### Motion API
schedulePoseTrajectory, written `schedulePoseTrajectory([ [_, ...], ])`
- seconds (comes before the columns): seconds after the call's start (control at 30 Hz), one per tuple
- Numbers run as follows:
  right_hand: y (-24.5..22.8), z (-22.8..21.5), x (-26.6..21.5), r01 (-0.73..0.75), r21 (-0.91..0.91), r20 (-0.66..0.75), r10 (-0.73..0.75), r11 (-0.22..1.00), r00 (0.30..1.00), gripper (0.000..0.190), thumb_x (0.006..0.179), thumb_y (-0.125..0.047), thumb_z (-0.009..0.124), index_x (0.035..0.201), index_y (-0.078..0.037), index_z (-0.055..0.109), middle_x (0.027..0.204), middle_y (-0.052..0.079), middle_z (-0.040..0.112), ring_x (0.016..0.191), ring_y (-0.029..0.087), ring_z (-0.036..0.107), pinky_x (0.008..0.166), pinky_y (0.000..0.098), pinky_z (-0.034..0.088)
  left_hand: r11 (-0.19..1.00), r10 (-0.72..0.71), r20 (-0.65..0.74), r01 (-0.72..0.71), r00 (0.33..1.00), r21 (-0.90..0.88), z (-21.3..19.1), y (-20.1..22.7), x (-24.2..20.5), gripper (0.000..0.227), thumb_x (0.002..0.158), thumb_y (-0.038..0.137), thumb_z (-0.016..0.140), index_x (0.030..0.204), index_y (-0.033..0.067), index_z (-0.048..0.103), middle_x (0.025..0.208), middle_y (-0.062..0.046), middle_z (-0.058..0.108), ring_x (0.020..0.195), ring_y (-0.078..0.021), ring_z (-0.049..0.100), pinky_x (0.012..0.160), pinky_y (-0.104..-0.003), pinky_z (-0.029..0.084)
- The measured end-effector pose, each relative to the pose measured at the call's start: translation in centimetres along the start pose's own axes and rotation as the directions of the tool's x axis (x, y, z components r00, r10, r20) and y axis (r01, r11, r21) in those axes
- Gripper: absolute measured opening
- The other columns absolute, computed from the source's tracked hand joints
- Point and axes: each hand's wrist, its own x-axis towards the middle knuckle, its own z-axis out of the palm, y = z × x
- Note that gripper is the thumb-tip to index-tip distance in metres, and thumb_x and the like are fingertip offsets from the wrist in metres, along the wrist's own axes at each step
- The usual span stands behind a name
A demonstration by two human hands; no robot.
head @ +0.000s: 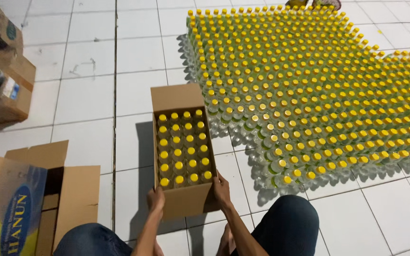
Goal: The person sits on a tiled floor and packs clear plastic bottles with yellow caps into a cardboard box. They pick up bottles from a large array on the floor and place them into the box one by one, filling it completely before moving to a second box.
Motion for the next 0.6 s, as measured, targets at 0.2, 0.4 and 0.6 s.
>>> schedulePoseTrajectory([
  [0.2, -6.3, 2.9, -1.2, 0.137, -0.047, 0.01, -0.136, 0.99, 0.991, 0.057, 0.093, -0.025, 0.054, 0.149, -0.018, 0.06, 0.146, 0.019, 0.063, 0.137, 0.043, 0.056, 0.113, 0.0521, 0.045, 0.995, 0.103, -0.042, -0.103, 0.994, -0.014, 0.1, 4.8, -0.7, 0.07, 0.098, 0.031, 0.052, 0.152, -0.0129, 0.045, 0.159, -0.034, 0.041, 0.15, -0.0473, 0.036, 0.125, -0.058, 0.025],
  [0.4, -2.9, 5.2, 8.6, 0.171, -0.065, -0.006, -0.172, 0.983, 0.985, 0.053, 0.095, -0.024, 0.055, 0.147, -0.014, 0.062, 0.143, 0.018, 0.065, 0.138, 0.039, 0.056, 0.115, 0.0498, 0.044, 0.995, -0.008, -0.035, 0.004, 0.999, -0.103, 0.6, 8.9, 3.9, 0.066, 0.1, 0.027, 0.051, 0.155, -0.0081, 0.041, 0.16, -0.03, 0.04, 0.153, -0.0428, 0.031, 0.122, -0.058, 0.025],
  [0.6, -7.5, 8.6, 10.7, 0.175, 0.001, -0.04, -0.175, 0.985, 0.984, 0.049, 0.096, -0.028, 0.059, 0.144, -0.016, 0.065, 0.141, 0.014, 0.067, 0.138, 0.035, 0.056, 0.118, 0.0464, 0.043, 0.982, -0.018, -0.023, 0.014, 1.0, -0.187, -0.9, 17.5, 4.2, 0.067, 0.1, 0.027, 0.049, 0.157, -0.0064, 0.039, 0.163, -0.028, 0.036, 0.154, -0.0424, 0.027, 0.124, -0.058, 0.023],
])
